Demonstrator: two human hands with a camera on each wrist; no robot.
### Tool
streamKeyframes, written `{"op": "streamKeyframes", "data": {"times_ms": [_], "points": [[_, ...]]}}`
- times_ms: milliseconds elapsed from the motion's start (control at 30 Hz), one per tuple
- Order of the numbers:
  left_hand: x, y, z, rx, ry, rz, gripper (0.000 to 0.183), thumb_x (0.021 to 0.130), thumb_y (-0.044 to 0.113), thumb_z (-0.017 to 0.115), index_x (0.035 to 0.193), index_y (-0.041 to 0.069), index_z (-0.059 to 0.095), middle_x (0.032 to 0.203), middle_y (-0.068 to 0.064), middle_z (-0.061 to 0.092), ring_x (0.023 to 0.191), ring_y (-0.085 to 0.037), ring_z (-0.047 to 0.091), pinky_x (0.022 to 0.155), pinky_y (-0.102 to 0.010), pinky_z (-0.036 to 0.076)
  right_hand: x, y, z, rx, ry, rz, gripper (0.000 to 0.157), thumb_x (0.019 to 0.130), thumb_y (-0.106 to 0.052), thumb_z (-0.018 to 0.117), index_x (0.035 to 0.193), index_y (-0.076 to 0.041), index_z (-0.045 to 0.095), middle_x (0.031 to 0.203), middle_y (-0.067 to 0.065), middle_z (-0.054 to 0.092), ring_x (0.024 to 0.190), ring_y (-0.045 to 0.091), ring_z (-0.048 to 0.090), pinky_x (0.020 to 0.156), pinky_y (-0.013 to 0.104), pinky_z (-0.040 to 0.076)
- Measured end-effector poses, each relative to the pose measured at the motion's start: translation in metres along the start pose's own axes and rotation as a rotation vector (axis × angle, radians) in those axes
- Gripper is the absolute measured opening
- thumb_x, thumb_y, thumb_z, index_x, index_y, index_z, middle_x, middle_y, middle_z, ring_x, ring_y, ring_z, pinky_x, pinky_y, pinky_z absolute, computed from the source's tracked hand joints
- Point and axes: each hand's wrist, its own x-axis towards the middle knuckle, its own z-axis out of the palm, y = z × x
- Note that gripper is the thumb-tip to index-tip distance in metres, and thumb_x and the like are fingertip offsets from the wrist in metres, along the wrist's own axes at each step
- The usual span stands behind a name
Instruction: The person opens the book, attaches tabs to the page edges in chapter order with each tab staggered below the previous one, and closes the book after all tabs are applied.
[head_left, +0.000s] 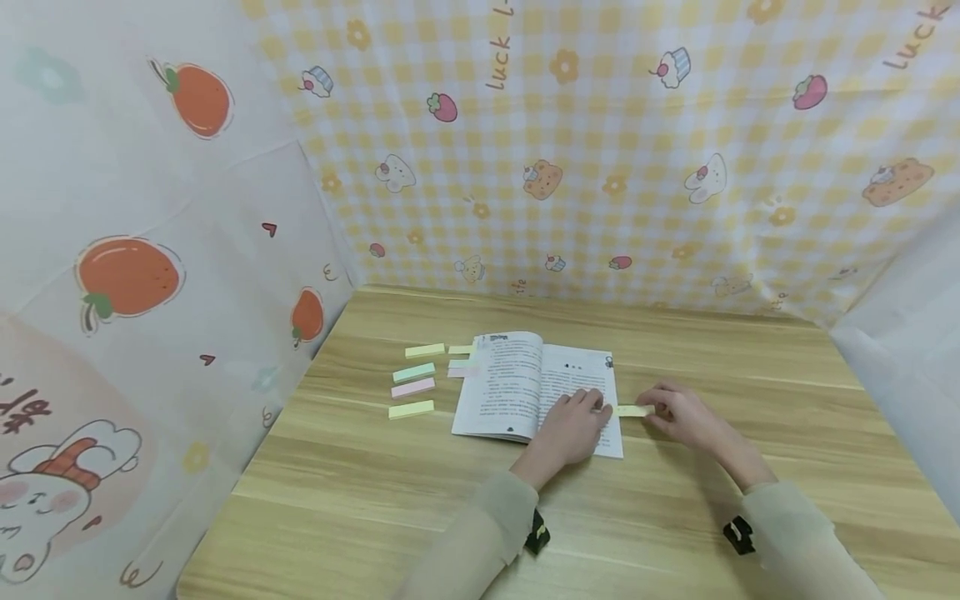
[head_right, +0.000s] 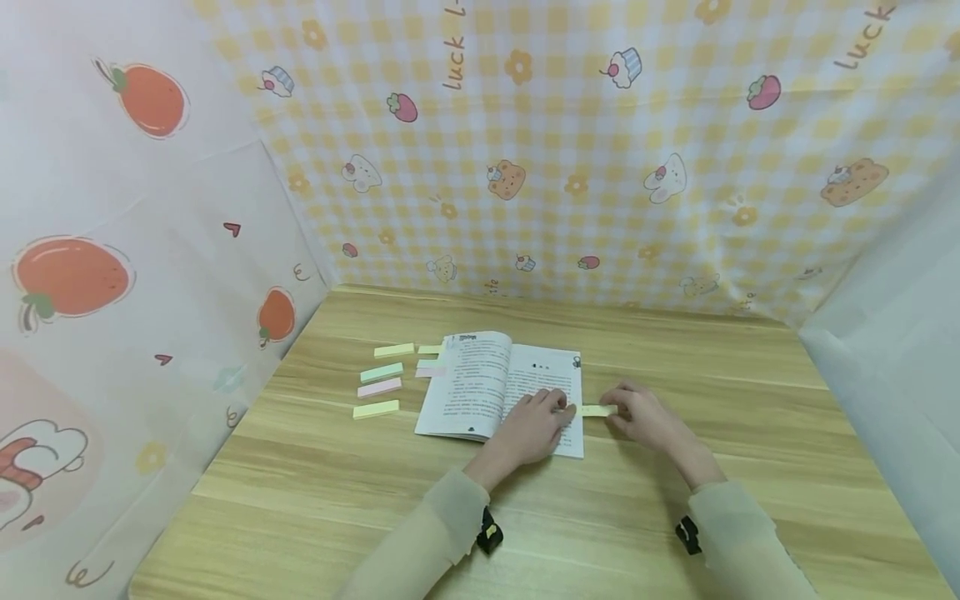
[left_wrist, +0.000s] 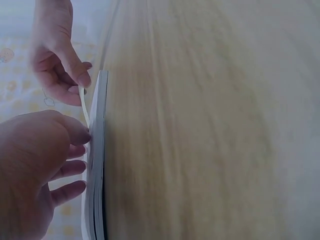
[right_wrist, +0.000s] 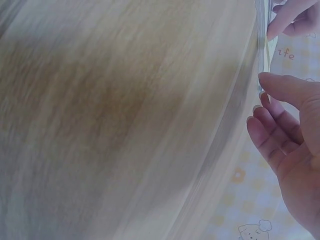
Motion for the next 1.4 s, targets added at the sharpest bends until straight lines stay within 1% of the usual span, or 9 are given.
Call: {"op": "streamKeyframes", "data": {"times_ms": [167,433,533,700,833,967,1100,1200,1400], "points": [[0.001,0.003,0.002,-0.004,-0.041,-0.018,0.047,0.107,0.036,0.043,0.154,0.039,0.04,0.149,0.005,0.041,0.135,-0.014,0.041,0.106,-0.032,0.041,0.0,0.0,0.0,0.001,0.009,-0.003,0.025,0.082,0.008,0.077,0.105,0.0,0.072,0.095,0.007,0.064,0.072,0.007,0.052,0.057,0.024,0.048],[0.002,0.007,-0.001,-0.011,-0.062,-0.043,0.048,0.107,0.036,0.043,0.154,0.039,0.04,0.15,0.006,0.041,0.135,-0.013,0.04,0.103,-0.031,0.041,-0.001,-0.001,0.0,0.012,0.001,0.008,0.025,0.082,0.007,0.077,0.106,0.0,0.072,0.095,0.005,0.063,0.073,0.008,0.053,0.058,0.025,0.049],[0.001,0.007,-0.001,-0.023,-0.052,-0.039,0.047,0.107,0.035,0.043,0.154,0.037,0.042,0.151,0.006,0.042,0.135,-0.013,0.041,0.104,-0.032,0.042,-0.002,-0.001,-0.001,0.013,-0.006,0.022,0.026,0.082,0.007,0.077,0.106,0.0,0.072,0.094,0.004,0.063,0.074,0.009,0.053,0.059,0.026,0.05],[-0.002,0.006,0.002,-0.029,-0.011,-0.025,0.045,0.106,0.031,0.045,0.151,0.031,0.048,0.15,0.005,0.044,0.134,-0.013,0.044,0.106,-0.032,0.042,-0.004,-0.001,-0.001,0.0,-0.008,0.031,0.024,0.084,0.005,0.077,0.107,-0.001,0.072,0.094,0.004,0.063,0.078,0.013,0.057,0.063,0.028,0.052],[-0.004,0.004,0.005,-0.021,0.012,-0.016,0.044,0.105,0.031,0.046,0.149,0.03,0.05,0.15,0.007,0.044,0.133,-0.011,0.044,0.106,-0.03,0.042,-0.006,0.001,-0.001,0.004,-0.001,0.037,0.024,0.083,0.005,0.077,0.106,0.0,0.072,0.094,0.004,0.063,0.076,0.011,0.057,0.061,0.026,0.052],[-0.005,0.003,0.005,-0.035,0.01,-0.01,0.044,0.105,0.03,0.046,0.148,0.028,0.052,0.149,0.007,0.044,0.134,-0.012,0.043,0.106,-0.029,0.042,-0.008,0.002,-0.001,0.016,0.004,0.044,0.024,0.083,0.006,0.077,0.105,0.0,0.072,0.093,0.003,0.063,0.075,0.009,0.058,0.06,0.026,0.052],[-0.007,0.003,0.004,-0.047,0.01,-0.011,0.043,0.105,0.029,0.047,0.148,0.027,0.052,0.148,0.007,0.045,0.134,-0.013,0.044,0.106,-0.03,0.042,-0.008,0.003,-0.001,0.024,0.004,0.06,0.024,0.083,0.006,0.077,0.105,0.001,0.071,0.093,0.005,0.064,0.076,0.013,0.061,0.063,0.028,0.055],[-0.008,0.003,0.003,-0.059,0.017,-0.018,0.043,0.105,0.029,0.047,0.148,0.027,0.052,0.149,0.007,0.045,0.134,-0.013,0.044,0.106,-0.03,0.042,-0.008,0.003,-0.002,0.027,0.002,0.063,0.023,0.083,0.007,0.076,0.105,0.002,0.071,0.093,0.006,0.064,0.077,0.014,0.062,0.064,0.028,0.056],[-0.009,0.001,0.004,-0.089,0.042,-0.021,0.042,0.104,0.028,0.05,0.146,0.027,0.055,0.147,0.006,0.047,0.133,-0.014,0.045,0.106,-0.032,0.044,-0.009,0.001,-0.003,0.04,-0.001,0.078,0.023,0.084,0.005,0.076,0.106,0.002,0.071,0.095,0.005,0.065,0.078,0.013,0.061,0.065,0.028,0.056]]}}
